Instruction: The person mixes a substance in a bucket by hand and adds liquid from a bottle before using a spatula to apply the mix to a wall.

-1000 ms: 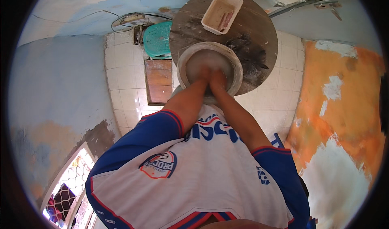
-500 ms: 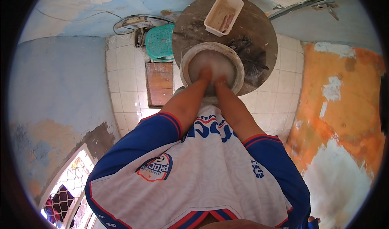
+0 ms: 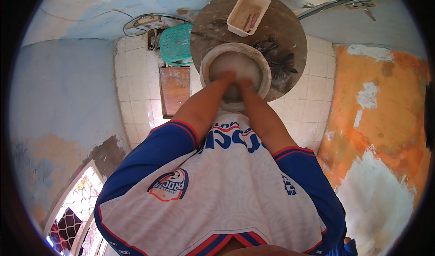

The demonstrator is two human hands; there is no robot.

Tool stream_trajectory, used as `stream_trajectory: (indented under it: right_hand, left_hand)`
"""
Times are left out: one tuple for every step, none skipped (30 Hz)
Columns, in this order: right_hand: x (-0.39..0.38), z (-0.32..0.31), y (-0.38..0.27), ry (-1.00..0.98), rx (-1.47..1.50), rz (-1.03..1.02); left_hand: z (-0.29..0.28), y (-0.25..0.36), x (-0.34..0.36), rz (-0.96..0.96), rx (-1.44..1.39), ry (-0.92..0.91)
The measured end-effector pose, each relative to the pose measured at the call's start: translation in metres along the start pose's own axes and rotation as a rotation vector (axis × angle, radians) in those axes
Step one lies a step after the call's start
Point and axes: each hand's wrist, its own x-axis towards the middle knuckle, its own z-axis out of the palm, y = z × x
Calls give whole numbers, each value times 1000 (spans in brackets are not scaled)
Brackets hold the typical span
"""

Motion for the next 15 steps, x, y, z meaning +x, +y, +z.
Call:
stream_trajectory:
  right_hand:
    - [2,-1,2,10,7,-3]
    - [2,-4,3,14,13,-10]
    - [2,-6,4,18,23,-17]
    - [0,-10,3,54,45,-13]
    - [-4,-14,2,107,62,-15]
    - [-8,-18,0,159,87,-20]
    - [-16,-22,-3,280,81,-44]
    - [-18,-23,-4,406,82,-59]
    - [-18,-24,-4,532,81,-77]
    - [-11,-28,-2,448,40,-88]
    - [-4,-32,1,362,-1,-101]
    - [3,-36,4,275,-43,-114]
    - [18,-27,14,335,69,-79]
    - [39,-6,26,395,179,-50]
    - [42,-5,26,385,228,-46]
  left_hand:
    - [-18,6,0,2,58,-34]
    - [-25,7,2,3,116,-69]
    - [-26,8,-2,2,4,77]
    - [-24,5,-4,3,-106,220]
    - [-16,-1,-4,0,-220,364]
    - [-14,-9,2,-20,-196,348]
    - [-7,-23,14,-47,-181,335]
    - [-8,-27,19,-65,-158,320]
    - [-4,-29,20,-77,-268,302]
    - [-10,-26,20,-81,-370,284]
    - [-16,-22,16,-98,-471,233]
    - [-23,-19,12,-121,-569,186]
    - [-35,-9,3,-150,-659,108]
    - [-46,-1,-6,-181,-750,32]
    - [-40,-8,-4,-166,-719,66]
